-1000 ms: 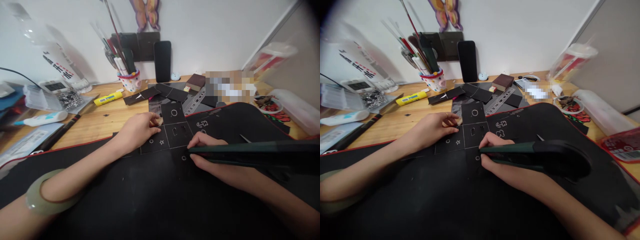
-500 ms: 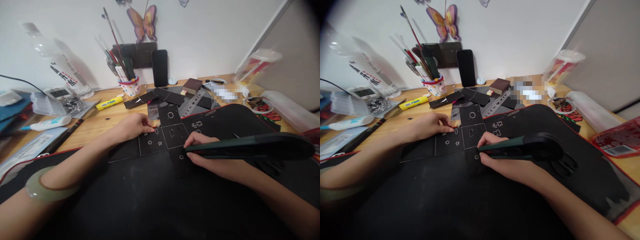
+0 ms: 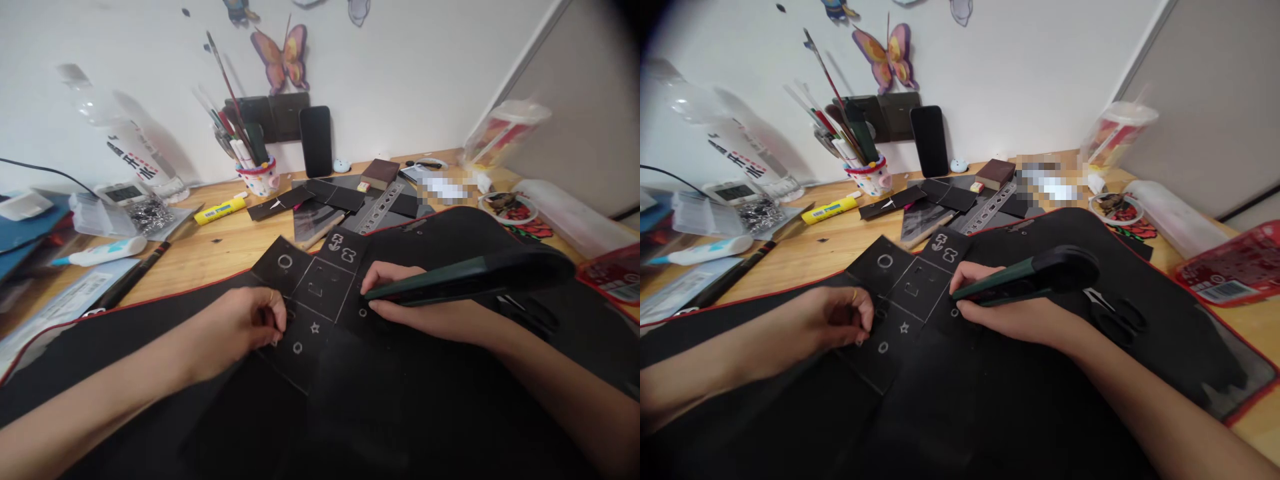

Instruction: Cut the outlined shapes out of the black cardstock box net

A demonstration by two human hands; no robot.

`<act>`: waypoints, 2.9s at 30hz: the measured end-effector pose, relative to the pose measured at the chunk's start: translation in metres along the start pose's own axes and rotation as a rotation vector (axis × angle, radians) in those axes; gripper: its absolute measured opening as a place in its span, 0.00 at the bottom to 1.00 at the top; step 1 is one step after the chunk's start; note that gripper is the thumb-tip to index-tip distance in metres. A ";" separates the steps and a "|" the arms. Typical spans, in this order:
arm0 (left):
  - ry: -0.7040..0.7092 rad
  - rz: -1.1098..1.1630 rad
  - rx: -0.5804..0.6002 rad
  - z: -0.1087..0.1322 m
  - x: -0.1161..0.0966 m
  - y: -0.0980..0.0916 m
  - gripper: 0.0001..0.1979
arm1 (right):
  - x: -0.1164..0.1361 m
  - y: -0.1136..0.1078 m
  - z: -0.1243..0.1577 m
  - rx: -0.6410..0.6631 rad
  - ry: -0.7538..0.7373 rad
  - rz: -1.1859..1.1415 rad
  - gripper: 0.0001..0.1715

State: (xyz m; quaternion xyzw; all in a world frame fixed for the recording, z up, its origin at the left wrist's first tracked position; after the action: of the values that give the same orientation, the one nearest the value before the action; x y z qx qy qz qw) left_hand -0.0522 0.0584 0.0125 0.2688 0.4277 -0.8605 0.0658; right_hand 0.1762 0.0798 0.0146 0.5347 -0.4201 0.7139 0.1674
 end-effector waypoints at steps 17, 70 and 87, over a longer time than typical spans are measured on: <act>0.571 -0.369 -0.266 -0.064 -0.047 0.018 0.33 | -0.008 -0.012 -0.013 0.128 -0.147 0.011 0.08; 0.547 -0.536 -0.242 -0.065 -0.041 0.021 0.30 | -0.007 -0.027 0.003 -0.305 0.032 -0.003 0.05; 0.247 -0.512 -0.325 -0.062 -0.045 -0.003 0.21 | 0.004 -0.003 0.003 -0.247 -0.025 0.095 0.06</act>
State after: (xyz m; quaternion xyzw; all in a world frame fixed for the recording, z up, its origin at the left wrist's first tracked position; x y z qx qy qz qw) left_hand 0.0097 0.1029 0.0073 0.2409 0.6179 -0.7304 -0.1632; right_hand 0.1787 0.0784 0.0198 0.4984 -0.5316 0.6572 0.1926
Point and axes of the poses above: each hand's wrist, its own z-axis away from the middle knuckle, its own y-axis out of the palm, x = y × z, the point moved 3 cm from there along -z, towards the middle knuckle, and after that the axes turned 13 degrees about -z, right-handed, at the moved point
